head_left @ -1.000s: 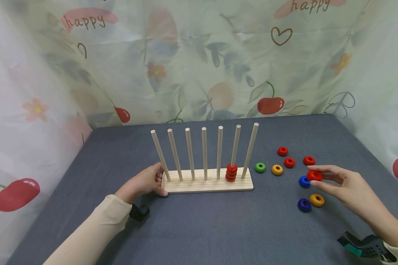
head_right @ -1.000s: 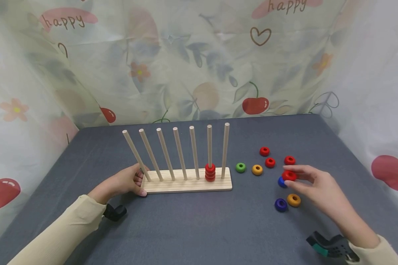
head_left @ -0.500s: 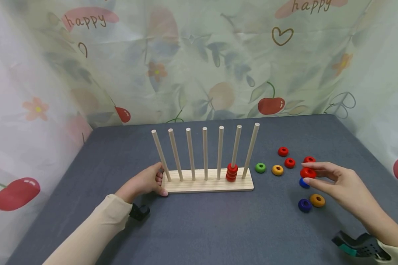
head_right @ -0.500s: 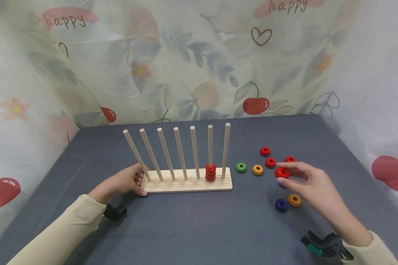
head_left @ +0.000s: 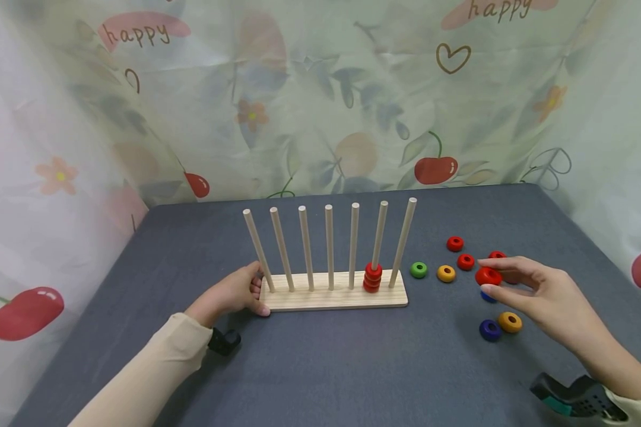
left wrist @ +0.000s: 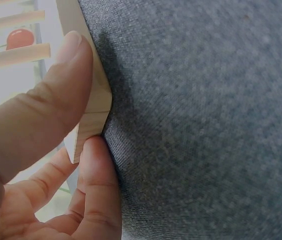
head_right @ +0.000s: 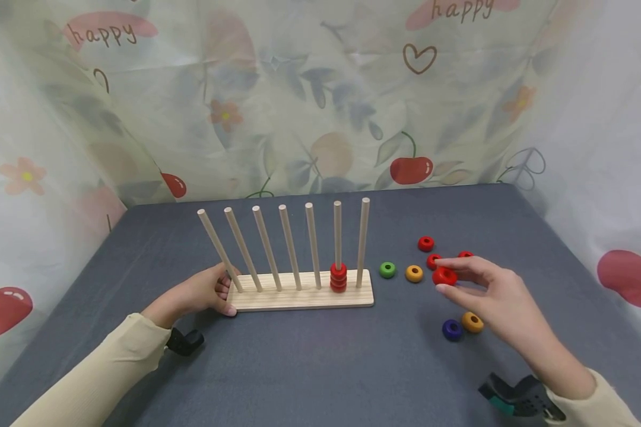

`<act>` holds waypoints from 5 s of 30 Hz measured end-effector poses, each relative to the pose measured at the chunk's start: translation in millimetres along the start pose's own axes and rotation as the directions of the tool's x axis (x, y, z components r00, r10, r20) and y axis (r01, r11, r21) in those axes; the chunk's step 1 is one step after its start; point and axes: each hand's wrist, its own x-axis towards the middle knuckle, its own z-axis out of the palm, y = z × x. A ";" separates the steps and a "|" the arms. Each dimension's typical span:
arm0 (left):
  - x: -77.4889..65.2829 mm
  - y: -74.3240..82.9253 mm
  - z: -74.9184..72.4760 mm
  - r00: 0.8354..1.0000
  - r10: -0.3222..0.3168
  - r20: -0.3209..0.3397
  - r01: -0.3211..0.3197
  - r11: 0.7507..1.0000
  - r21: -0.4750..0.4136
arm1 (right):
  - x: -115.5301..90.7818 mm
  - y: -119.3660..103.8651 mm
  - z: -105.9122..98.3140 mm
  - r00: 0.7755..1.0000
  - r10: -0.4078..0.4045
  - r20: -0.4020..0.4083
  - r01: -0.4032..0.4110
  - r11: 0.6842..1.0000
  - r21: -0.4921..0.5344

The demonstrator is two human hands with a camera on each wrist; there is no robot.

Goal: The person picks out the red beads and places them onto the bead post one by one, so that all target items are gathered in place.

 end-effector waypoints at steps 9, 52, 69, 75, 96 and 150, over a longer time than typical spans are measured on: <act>0.5 -0.3 0.0 1.000 0.006 -0.004 -0.005 1.000 0.010 | 1.4 -9.4 0.6 0.997 -0.058 -0.041 0.059 0.998 0.013; 0.2 -1.2 0.5 1.000 0.011 -0.005 -0.011 1.000 -0.008 | 13.5 -71.4 -4.5 0.944 -0.308 -0.119 0.327 0.924 0.200; 1.1 -2.1 0.6 1.000 0.018 -0.005 -0.018 1.000 -0.004 | 15.0 -91.0 -12.0 0.936 -0.303 -0.178 0.342 0.900 0.269; 0.7 -1.7 0.9 1.000 0.011 -0.001 -0.011 1.000 -0.001 | 15.4 -97.6 -12.4 0.923 -0.332 -0.195 0.378 0.873 0.308; -0.6 -0.2 0.3 1.000 0.010 -0.001 -0.010 1.000 0.004 | 20.6 -122.9 -11.9 0.877 -0.429 -0.216 0.480 0.764 0.431; 0.6 -0.3 1.4 1.000 0.016 -0.009 -0.016 1.000 0.015 | 57.6 -152.3 1.9 0.840 -0.518 -0.163 0.540 0.770 0.339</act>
